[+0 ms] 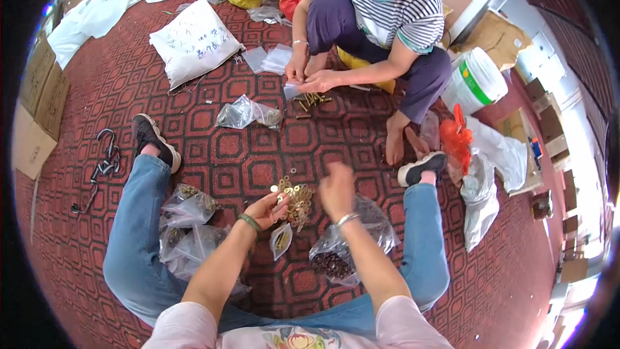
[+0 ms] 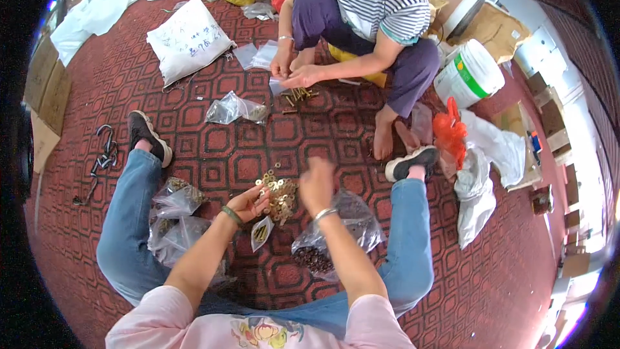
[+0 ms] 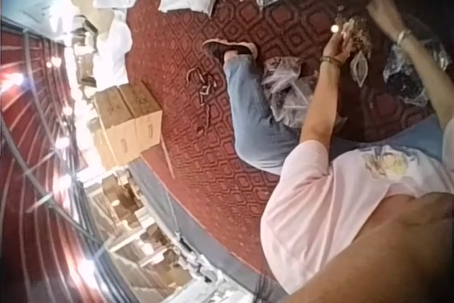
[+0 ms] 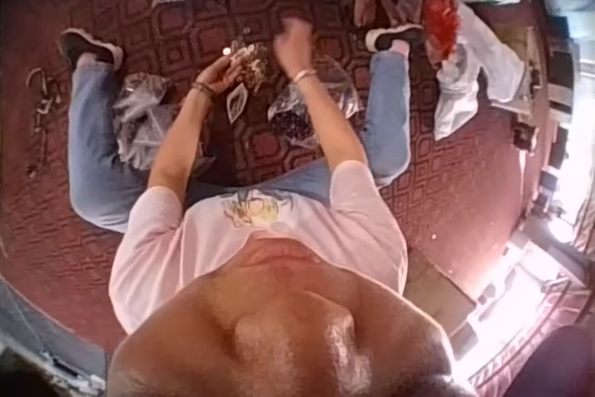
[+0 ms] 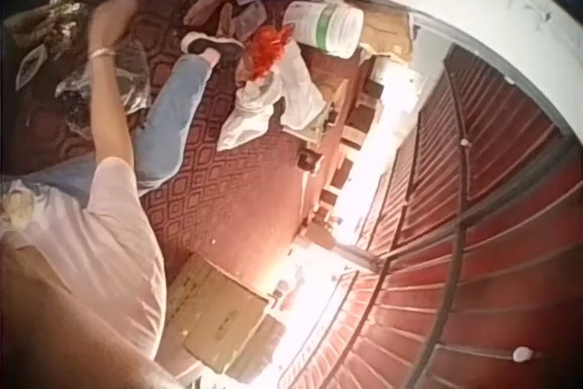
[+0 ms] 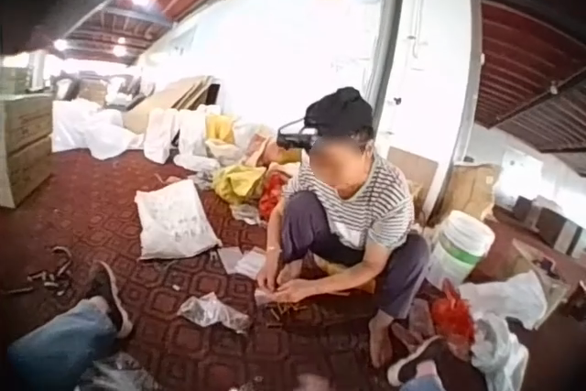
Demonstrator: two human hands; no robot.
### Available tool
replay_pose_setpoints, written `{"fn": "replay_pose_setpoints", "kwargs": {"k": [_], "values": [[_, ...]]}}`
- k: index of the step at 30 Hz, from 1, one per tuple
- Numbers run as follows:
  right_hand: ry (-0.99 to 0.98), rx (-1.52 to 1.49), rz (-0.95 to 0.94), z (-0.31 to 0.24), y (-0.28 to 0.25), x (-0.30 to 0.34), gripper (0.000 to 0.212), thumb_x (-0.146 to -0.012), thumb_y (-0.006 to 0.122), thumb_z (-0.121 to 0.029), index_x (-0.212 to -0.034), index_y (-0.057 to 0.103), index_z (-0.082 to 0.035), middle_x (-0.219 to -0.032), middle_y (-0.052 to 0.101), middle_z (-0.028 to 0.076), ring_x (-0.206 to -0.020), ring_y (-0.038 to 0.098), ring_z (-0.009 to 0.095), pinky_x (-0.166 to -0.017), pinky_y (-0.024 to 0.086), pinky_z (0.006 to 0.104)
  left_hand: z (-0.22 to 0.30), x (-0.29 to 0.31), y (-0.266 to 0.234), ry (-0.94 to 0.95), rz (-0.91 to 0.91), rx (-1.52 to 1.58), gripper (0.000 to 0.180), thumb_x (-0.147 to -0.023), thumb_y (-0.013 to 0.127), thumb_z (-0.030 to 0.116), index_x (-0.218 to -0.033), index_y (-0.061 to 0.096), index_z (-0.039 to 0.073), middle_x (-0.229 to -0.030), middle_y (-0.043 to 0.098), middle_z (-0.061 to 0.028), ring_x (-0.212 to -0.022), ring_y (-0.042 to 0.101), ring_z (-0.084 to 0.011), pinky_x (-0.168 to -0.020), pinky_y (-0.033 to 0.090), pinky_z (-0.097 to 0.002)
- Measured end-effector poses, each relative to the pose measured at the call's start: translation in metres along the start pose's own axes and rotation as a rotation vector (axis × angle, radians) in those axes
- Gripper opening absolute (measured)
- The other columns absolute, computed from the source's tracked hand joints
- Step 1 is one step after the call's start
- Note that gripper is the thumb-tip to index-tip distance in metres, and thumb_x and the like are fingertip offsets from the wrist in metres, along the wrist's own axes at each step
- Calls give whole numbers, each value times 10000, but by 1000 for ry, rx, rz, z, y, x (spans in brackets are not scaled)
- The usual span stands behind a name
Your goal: Sorting and packaging small gold-colored decorative metal pieces into individual plastic bags.
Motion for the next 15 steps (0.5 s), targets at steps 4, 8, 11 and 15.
{"fn": "replay_pose_setpoints", "kwargs": {"k": [4, 8, 11, 15], "values": [[-501, 10, -307, -70, 4, -3, 373, -732, 546, -21, -1103, 514, -27, -1104, 518, 108, -903, 545, 256, -798, 451, 324, -24, -3, -13, -4, 14, -11, 283, -870, 529, 46, -1152, 511, 61, -1069, 595, -107, -938, 609, -205, -767, 512, -294], [97, -173, 411, -6, -60, -65, 338, -735, 524, -12, -1073, 526, -10, -1043, 533, 149, -855, 530, 264, -764, 461, 336, -9, -11, -9, 28, 19, -59, 272, -867, 527, 41, -1139, 515, 61, -1062, 597, -107, -941, 608, -205, -765, 509, -292], [164, 160, 244, 24, -44, -35, 200, -751, 519, -33, -937, 579, 7, -867, 587, 163, -774, 549, 273, -737, 473, 354, 3, -20, 4, 45, 19, -82, 258, -867, 528, 45, -1125, 522, 56, -1057, 599, -106, -938, 610, -205, -764, 511, -292], [207, 10, -445, 12, 27, 49, 229, -777, 546, -204, -930, 585, -38, -822, 629, 109, -752, 595, 287, -666, 468, 363, -11, -9, 10, 58, 55, -56, 239, -867, 531, 51, -1106, 531, 49, -1049, 603, -106, -934, 613, -205, -763, 513, -291]]}}
Point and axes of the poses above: each hand's wrist, its own x-axis away from the middle knuckle, its own y-axis out of the palm, z = x × y, the point moved 5 cm from there along -x, towards the middle knuckle
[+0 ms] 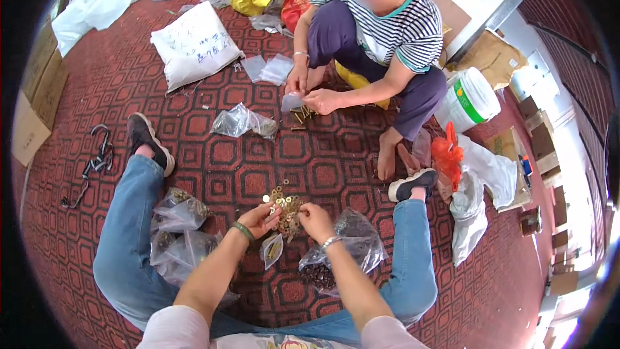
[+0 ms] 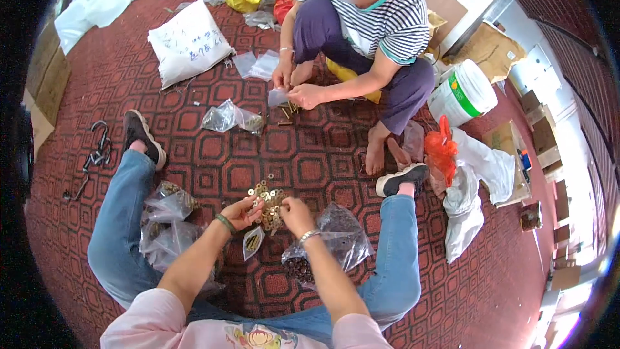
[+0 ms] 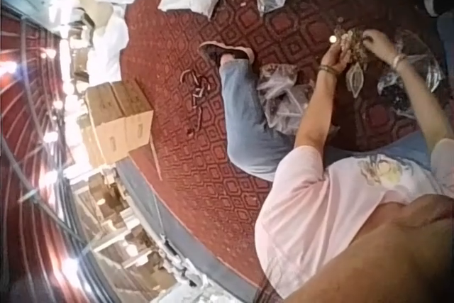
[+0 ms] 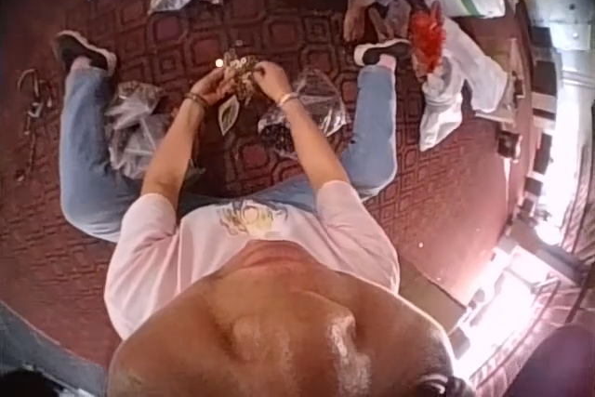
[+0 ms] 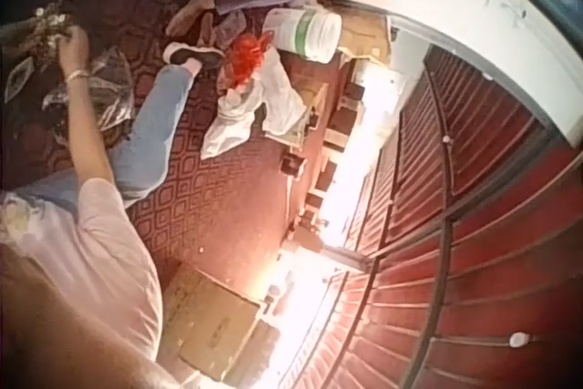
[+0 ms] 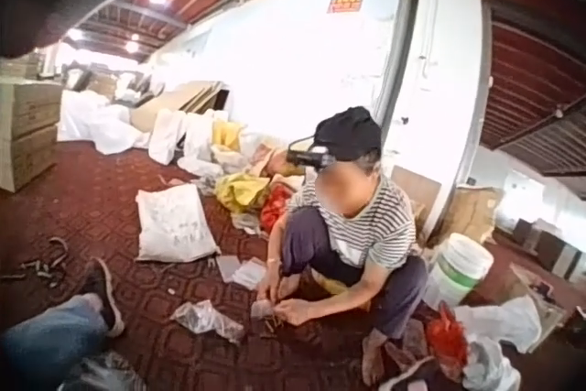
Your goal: Sorting and packaging small gold-colored decorative metal pieces into individual plastic bags.
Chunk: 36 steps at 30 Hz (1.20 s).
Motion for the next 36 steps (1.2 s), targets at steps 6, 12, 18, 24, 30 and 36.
{"fn": "replay_pose_setpoints", "kwargs": {"k": [6, 12, 18, 24, 30, 36], "values": [[118, 19, -79, 9, 43, 21, 264, -784, 556, -225, -977, 561, -44, -797, 618, 102, -723, 588, 278, -643, 464, 356, 8, 14, -1, -7, 77, 13, 234, -871, 531, 64, -1104, 531, 40, -1047, 604, -109, -938, 612, -202, -763, 516, -290], [121, 23, -120, 16, 45, 18, 320, -777, 576, -232, -1032, 527, -45, -803, 611, 98, -706, 582, 268, -631, 459, 359, 7, 18, -3, -6, 20, 19, 234, -877, 532, 81, -1106, 529, 30, -1046, 605, -114, -946, 610, -199, -764, 519, -289], [126, -156, -31, 6, 23, 16, 315, -788, 595, -194, -1042, 528, -21, -762, 612, 84, -651, 577, 230, -613, 464, 314, 11, 17, -8, -13, 27, 25, 235, -880, 534, 91, -1104, 529, 20, -1042, 606, -117, -945, 610, -195, -764, 522, -288], [27, -385, 129, -11, -21, -5, 207, -797, 597, -168, -946, 574, -26, -768, 628, 66, -640, 574, 179, -604, 468, 282, 18, 20, -8, 16, -9, 16, 237, -871, 544, 88, -1094, 534, 9, -1038, 608, -112, -926, 614, -191, -762, 523, -289], [87, -323, 207, -11, -8, -2, 143, -808, 576, -172, -839, 597, -35, -771, 632, 86, -633, 586, 205, -583, 462, 289, 22, 17, 9, 40, -34, -32, 252, -859, 551, 85, -1098, 535, 8, -1058, 607, -100, -926, 614, -193, -760, 522, -288], [215, 0, -82, -11, 47, 39, 291, -781, 605, -259, -945, 499, -43, -784, 626, 171, -652, 585, 374, -594, 462, 430, 27, 20, 11, 89, 43, 5, 256, -875, 522, 93, -1118, 527, 12, -1096, 595, -105, -967, 605, -207, -773, 520, -291]]}}
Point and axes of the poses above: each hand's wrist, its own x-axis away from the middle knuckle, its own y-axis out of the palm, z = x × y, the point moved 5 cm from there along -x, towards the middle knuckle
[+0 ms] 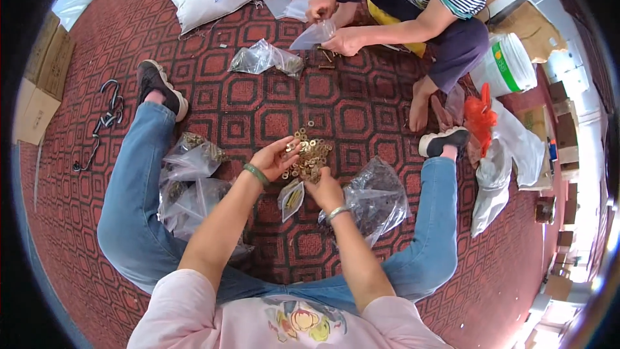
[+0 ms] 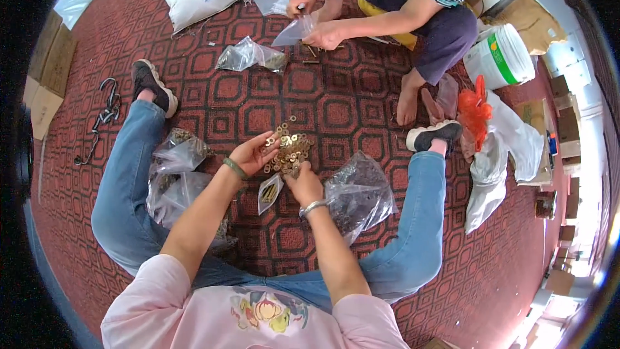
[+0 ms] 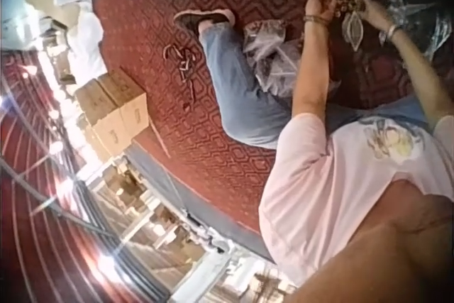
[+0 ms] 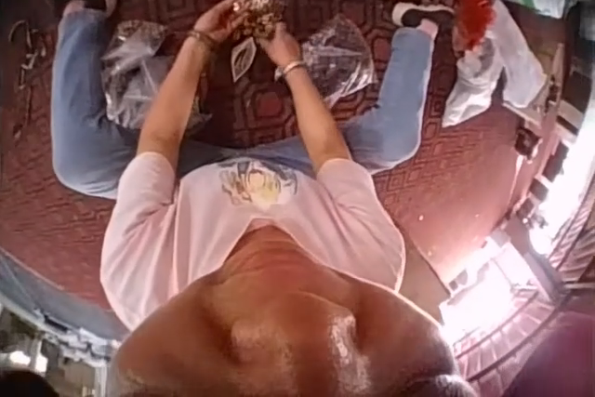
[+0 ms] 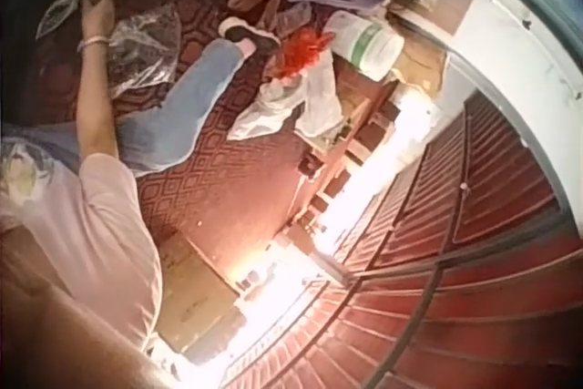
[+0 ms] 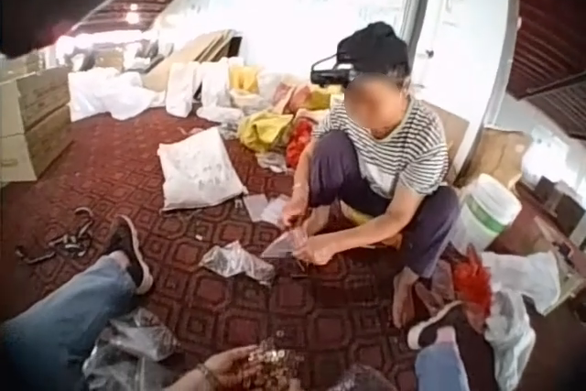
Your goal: Sorting and packaging small gold-colored decorative metal pieces into individual plastic bags.
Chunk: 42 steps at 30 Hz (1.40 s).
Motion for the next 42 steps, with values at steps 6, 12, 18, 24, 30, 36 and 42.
{"fn": "replay_pose_setpoints", "kwargs": {"k": [6, 12, 18, 24, 30, 36, 42], "values": [[-7, 11, 0, 6, 5, -4, 316, -774, 621, -276, -953, 480, -57, -765, 621, 153, -666, 584, 378, -594, 452, 432, -8, 4, 4, -66, -39, 8, 252, -890, 502, 109, -1123, 523, 15, -1098, 595, -112, -987, 600, -212, -788, 519, -294], [-32, -80, 14, 22, 4, -13, 205, -779, 618, -221, -868, 536, -56, -708, 612, 106, -626, 580, 298, -585, 454, 370, -5, 3, 1, -39, -50, 42, 252, -901, 477, 105, -1133, 510, 14, -1117, 584, -125, -996, 596, -227, -820, 514, -315], [-67, -182, 80, 27, -13, -23, 160, -800, 602, -187, -898, 560, -68, -686, 607, 61, -606, 576, 221, -570, 460, 331, -8, 1, 5, -79, -64, 49, 253, -910, 451, 107, -1140, 503, 14, -1133, 574, -135, -1003, 592, -242, -846, 506, -335], [127, -902, 16, 17, -17, -26, 116, -832, 576, -117, -908, 578, -29, -739, 606, 43, -634, 562, 129, -585, 467, 237, -16, 4, 9, -140, -181, -3, 259, -903, 457, 115, -1136, 505, 13, -1104, 586, -137, -997, 595, -244, -840, 505, -338], [110, -1071, -47, -4, -29, -18, 123, -864, 533, -67, -957, 581, -2, -815, 599, 45, -688, 562, 91, -611, 466, 172, -25, 14, 25, -210, -213, -11, 264, -897, 463, 117, -1134, 510, 11, -1071, 592, -145, -994, 591, -260, -849, 498, -349], [9, -904, -90, -13, -31, -17, 165, -852, 533, -46, -1004, 579, -1, -837, 601, 52, -705, 569, 97, -615, 473, 190, -28, 9, 21, -220, -238, 17, 280, -918, 426, 130, -1148, 494, -15, -1131, 540, -189, -1053, 547, -283, -901, 466, -390], [-181, -608, 15, -22, -33, -13, 164, -818, 553, -27, -970, 614, -18, -823, 626, 45, -661, 570, 119, -598, 471, 216, -32, 5, 12, -242, -330, 49, 299, -918, 424, 136, -1169, 476, -19, -1126, 544, -182, -1020, 562, -284, -901, 466, -395]]}}
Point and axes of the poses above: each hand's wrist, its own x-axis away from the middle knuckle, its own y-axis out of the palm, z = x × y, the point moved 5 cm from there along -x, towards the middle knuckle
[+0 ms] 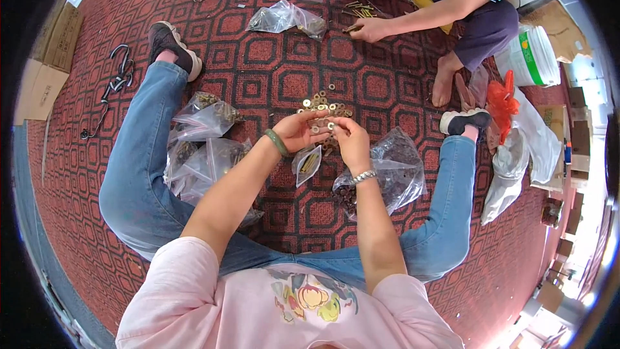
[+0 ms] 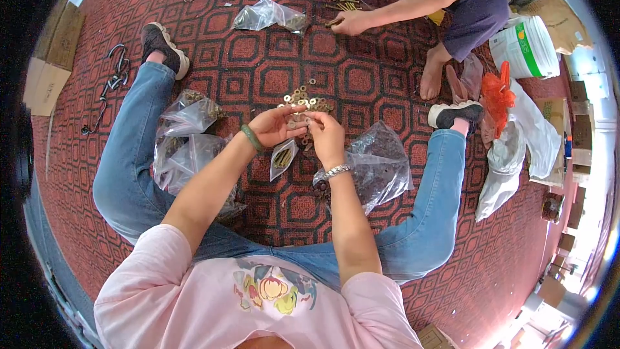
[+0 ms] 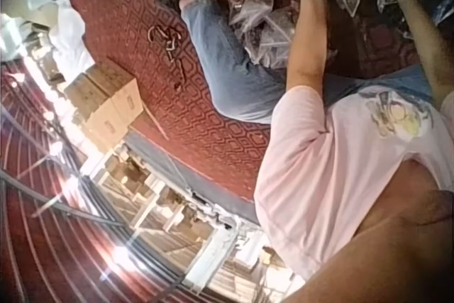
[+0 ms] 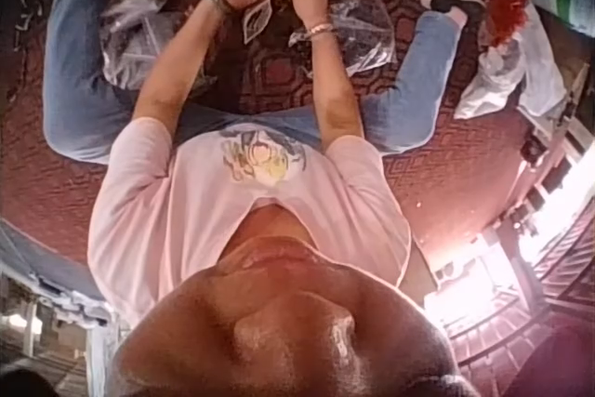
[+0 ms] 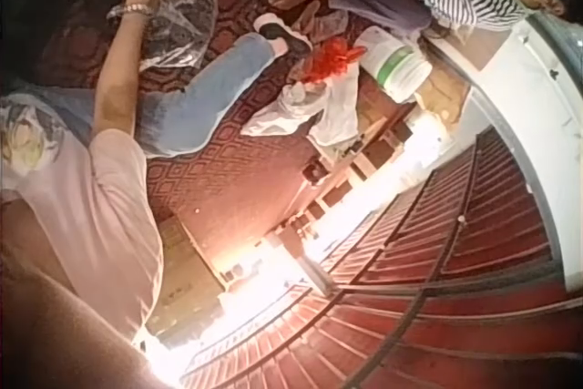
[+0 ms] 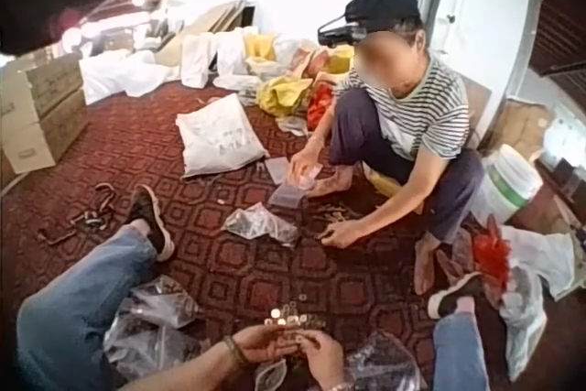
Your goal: Sorting and packaging small gold-colored decorative metal pieces into individual plastic bags.
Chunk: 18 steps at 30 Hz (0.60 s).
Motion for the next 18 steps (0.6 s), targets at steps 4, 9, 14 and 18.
{"fn": "replay_pose_setpoints", "kwargs": {"k": [4, 9, 14, 18], "values": [[-215, 107, 89, -5, -3, -4, 160, -802, 562, -18, -950, 622, -19, -835, 634, 60, -657, 571, 136, -599, 468, 233, 4, -3, 7, -16, -92, 27, 301, -919, 421, 138, -1169, 476, -21, -1134, 542, -182, -1018, 564, -287, -902, 464, -393], [41, -89, 85, -4, -5, 0, 130, -804, 552, -13, -914, 621, -8, -853, 624, 50, -656, 555, 117, -601, 468, 224, 1, 4, 15, 16, 77, -14, 263, -898, 456, 115, -1126, 522, 1, -1098, 575, -158, -955, 593, -273, -846, 496, -361], [-54, 126, 78, -16, -3, 4, 131, -800, 566, -32, -922, 609, -13, -829, 623, 51, -642, 547, 116, -585, 458, 234, 2, 8, 17, 31, 105, -20, 264, -896, 458, 114, -1125, 520, -3, -1108, 574, -156, -963, 591, -269, -848, 495, -361], [-188, 209, 124, -12, 3, 6, 124, -795, 579, -51, -912, 605, -20, -784, 623, 50, -620, 536, 111, -568, 445, 237, -1, 4, 13, 36, 139, -4, 266, -898, 455, 114, -1128, 515, -6, -1123, 570, -155, -935, 602, -261, -845, 495, -358]]}}
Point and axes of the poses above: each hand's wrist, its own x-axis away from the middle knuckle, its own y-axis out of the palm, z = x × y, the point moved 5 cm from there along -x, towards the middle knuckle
